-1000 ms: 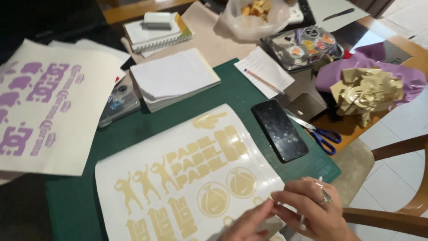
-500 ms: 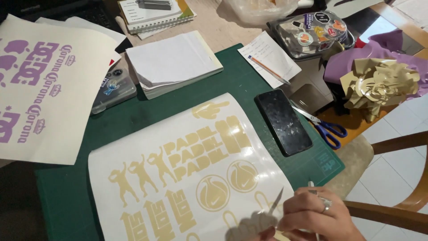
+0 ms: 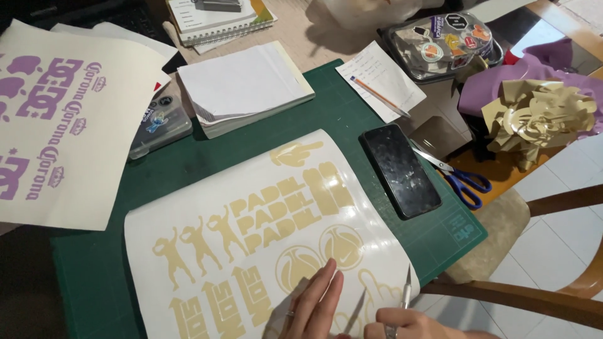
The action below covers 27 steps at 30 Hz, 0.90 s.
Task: Using a craft knife to remove excess vinyl from a sheet of yellow stickers on a cutting mat.
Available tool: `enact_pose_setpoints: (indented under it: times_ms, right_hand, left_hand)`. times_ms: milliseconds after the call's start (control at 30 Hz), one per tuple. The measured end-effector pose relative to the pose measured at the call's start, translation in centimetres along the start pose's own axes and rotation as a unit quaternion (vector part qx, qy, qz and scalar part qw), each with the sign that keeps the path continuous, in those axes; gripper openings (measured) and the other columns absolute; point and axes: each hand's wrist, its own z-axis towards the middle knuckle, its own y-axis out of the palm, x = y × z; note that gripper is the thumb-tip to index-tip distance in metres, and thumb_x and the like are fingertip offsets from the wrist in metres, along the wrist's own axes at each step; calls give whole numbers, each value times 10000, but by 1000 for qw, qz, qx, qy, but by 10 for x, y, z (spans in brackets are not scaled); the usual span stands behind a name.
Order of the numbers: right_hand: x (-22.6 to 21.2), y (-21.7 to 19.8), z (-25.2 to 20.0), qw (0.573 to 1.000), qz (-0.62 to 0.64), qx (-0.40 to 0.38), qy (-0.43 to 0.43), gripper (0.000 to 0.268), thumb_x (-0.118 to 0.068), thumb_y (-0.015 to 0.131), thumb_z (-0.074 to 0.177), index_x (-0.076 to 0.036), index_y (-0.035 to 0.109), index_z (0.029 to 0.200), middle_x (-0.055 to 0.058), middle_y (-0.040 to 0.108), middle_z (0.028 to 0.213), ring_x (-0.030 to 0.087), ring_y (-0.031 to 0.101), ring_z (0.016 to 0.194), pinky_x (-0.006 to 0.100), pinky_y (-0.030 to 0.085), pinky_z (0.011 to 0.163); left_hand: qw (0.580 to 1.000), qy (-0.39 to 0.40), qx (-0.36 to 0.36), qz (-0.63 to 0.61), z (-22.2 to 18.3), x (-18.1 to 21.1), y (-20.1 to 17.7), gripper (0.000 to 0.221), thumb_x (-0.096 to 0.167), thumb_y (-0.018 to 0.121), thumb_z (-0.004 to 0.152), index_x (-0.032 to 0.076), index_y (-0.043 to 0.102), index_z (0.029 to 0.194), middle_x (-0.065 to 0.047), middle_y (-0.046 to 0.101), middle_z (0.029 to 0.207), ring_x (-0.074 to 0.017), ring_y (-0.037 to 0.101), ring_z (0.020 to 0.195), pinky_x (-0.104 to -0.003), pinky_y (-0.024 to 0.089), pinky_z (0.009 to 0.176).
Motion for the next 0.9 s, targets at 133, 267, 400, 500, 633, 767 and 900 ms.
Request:
enact_pose_setpoints:
  times_ms: [133,267,400,500,633,767,900]
  right_hand:
    - [6,-5,-6,997,55,-55,-5,343,-130,326,1233,-100,539,966,44,507,951,167,479,731,310,402,659]
    - [10,-12,2,994,66,-83,16,467,-232,306,1240,26,601,1493,79,497,904,211,422,624,336,390,577]
    - [-3,-35,31,997,7,74,11,277,-258,584,1134,-33,735,1189,2,619,822,120,564,579,261,494,519]
    - [5,-48,27,984,-81,129,88,347,-258,835,955,-87,719,1234,100,762,1023,204,741,748,307,666,595]
    - [59,-37,6,940,-285,13,187,417,-255,816,917,-212,743,1325,14,780,1278,-13,566,348,163,505,280]
    - [67,-21,-14,931,-320,-45,171,229,-297,708,990,-233,632,1196,43,672,1418,23,512,267,262,435,221]
    - [65,-4,-34,935,-277,-84,205,387,-325,697,980,-185,550,1309,138,566,1573,158,651,299,390,511,255]
  left_hand:
    - [999,33,-41,13,-3,-21,-1,648,412,655,974,196,567,1578,45,580,1648,-119,633,1414,-285,530,999]
    - [997,59,-29,-48,-1,-32,-2,588,315,695,1009,72,593,1535,-56,616,1609,-186,617,1460,-320,513,1138]
    - [999,34,-26,-15,-19,-62,-2,715,392,718,945,85,539,1566,-98,610,1603,-272,572,1494,-412,499,1158]
    - [996,-36,-28,75,-74,-158,-9,838,614,600,926,121,484,1594,-84,516,1651,-249,459,1547,-415,394,1210]
    - [948,-99,192,233,-100,-213,-55,842,391,696,969,-105,584,1640,-324,571,1700,-551,564,1548,-620,386,1292]
    - [884,-422,-100,177,-57,-214,-95,1131,559,629,872,74,161,1780,-54,526,1639,-301,299,1656,-590,206,1302]
    - [802,-592,-10,-81,41,-134,-129,873,232,663,927,394,341,1722,51,571,1623,-168,551,1471,-348,390,1177]
